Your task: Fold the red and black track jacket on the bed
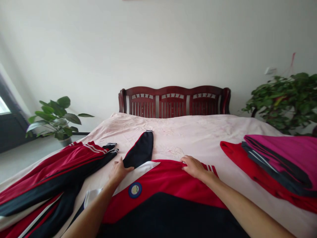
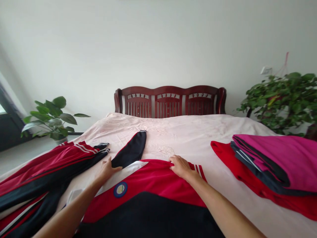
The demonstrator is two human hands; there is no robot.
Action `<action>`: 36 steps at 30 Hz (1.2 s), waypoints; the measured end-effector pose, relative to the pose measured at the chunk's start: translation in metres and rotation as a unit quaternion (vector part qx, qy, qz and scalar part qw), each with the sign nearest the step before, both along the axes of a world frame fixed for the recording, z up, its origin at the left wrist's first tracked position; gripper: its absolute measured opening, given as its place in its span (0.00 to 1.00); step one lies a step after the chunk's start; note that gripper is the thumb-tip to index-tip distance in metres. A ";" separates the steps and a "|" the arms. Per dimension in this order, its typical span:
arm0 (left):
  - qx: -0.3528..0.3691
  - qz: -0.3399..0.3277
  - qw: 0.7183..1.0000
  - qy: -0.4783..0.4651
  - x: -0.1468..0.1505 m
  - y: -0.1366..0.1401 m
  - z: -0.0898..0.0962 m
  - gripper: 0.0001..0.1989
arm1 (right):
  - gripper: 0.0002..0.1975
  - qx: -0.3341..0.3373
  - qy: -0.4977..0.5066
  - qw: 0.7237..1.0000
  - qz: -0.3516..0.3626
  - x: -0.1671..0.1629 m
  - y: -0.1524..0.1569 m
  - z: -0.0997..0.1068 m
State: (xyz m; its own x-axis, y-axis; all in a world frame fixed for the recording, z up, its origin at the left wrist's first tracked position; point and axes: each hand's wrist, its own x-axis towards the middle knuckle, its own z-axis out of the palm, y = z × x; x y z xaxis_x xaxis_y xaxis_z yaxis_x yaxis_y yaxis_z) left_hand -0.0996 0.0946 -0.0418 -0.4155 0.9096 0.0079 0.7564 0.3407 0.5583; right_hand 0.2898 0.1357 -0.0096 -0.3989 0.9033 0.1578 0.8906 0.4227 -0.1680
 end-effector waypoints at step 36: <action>-0.176 -0.265 0.848 -0.423 -0.034 -0.080 0.062 0.21 | 0.13 -0.341 0.297 0.891 0.049 -0.073 -0.063 0.002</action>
